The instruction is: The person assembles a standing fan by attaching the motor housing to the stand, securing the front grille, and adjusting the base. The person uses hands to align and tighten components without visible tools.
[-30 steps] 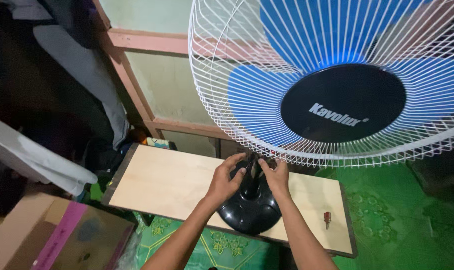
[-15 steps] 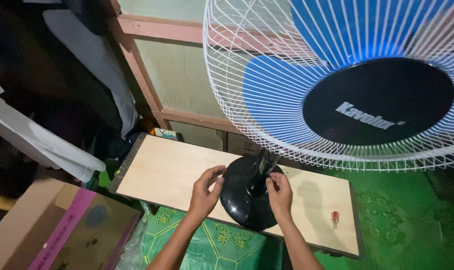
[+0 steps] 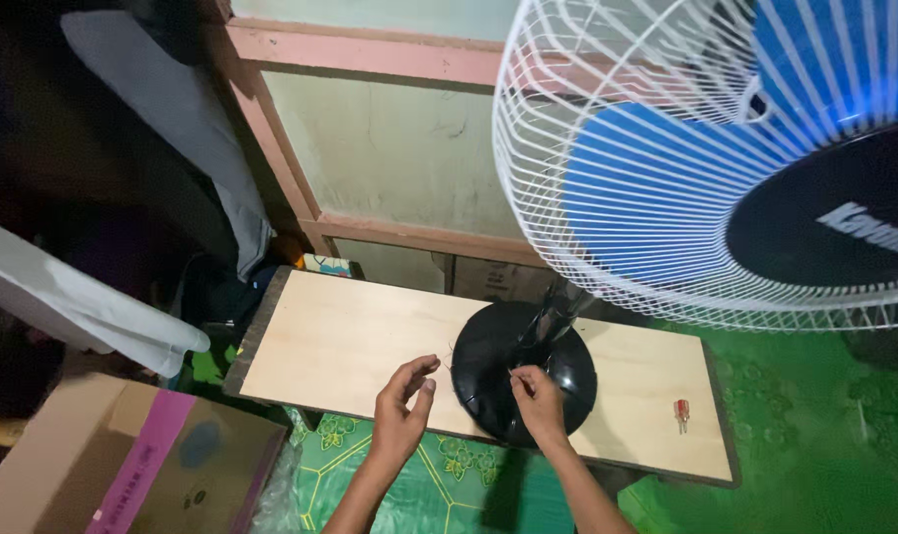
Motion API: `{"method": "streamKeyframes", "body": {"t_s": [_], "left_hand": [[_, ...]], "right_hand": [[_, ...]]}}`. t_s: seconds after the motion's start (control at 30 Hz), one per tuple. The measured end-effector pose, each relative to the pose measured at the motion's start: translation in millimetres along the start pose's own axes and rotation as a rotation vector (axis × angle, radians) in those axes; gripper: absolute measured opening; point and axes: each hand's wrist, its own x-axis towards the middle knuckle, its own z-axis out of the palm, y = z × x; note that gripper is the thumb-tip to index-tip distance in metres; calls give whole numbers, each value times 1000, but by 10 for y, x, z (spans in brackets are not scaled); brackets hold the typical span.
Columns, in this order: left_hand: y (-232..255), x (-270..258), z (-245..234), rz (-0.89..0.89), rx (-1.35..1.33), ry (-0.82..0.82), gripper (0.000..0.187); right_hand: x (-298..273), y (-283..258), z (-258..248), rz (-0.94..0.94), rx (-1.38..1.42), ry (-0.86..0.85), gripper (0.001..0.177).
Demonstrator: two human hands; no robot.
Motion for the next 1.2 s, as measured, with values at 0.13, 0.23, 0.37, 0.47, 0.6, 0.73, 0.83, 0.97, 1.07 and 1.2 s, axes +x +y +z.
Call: {"method": "streamKeyframes", "body": {"t_s": [0.13, 0.23, 0.37, 0.47, 0.6, 0.73, 0.83, 0.97, 1.07, 1.2], "left_hand": [[-99, -20, -163, -30, 14, 2, 27], [-165, -32, -233, 1, 1, 10, 26], [-165, -86, -278, -18, -3, 28, 27], [-141, -83, -273, -179, 31, 22, 30], [-232, -46, -274, -16, 147, -18, 32], [-439, -24, -215, -71, 132, -13, 32], [-659, -33, -144, -97, 107, 3, 32], [-971, -118, -67, -44, 113, 26, 31], [-1163, -187, -17, -62, 119, 29, 33], [-1375, -190, 22, -114, 176, 9, 37]], "right_hand": [[22, 136, 198, -165, -26, -31, 12], [43, 179, 330, -213, -52, -28, 13], [37, 152, 470, -154, -147, -41, 15], [86, 177, 560, -143, -204, -78, 17], [164, 353, 724, -213, -255, -132, 20], [208, 566, 916, -168, -246, -170, 21], [234, 718, 1053, -125, -289, -185, 18], [305, 915, 1284, -79, -358, -203, 13], [322, 1025, 1435, -1, -440, -233, 17], [347, 1097, 1610, 59, -522, -209, 22]]}}
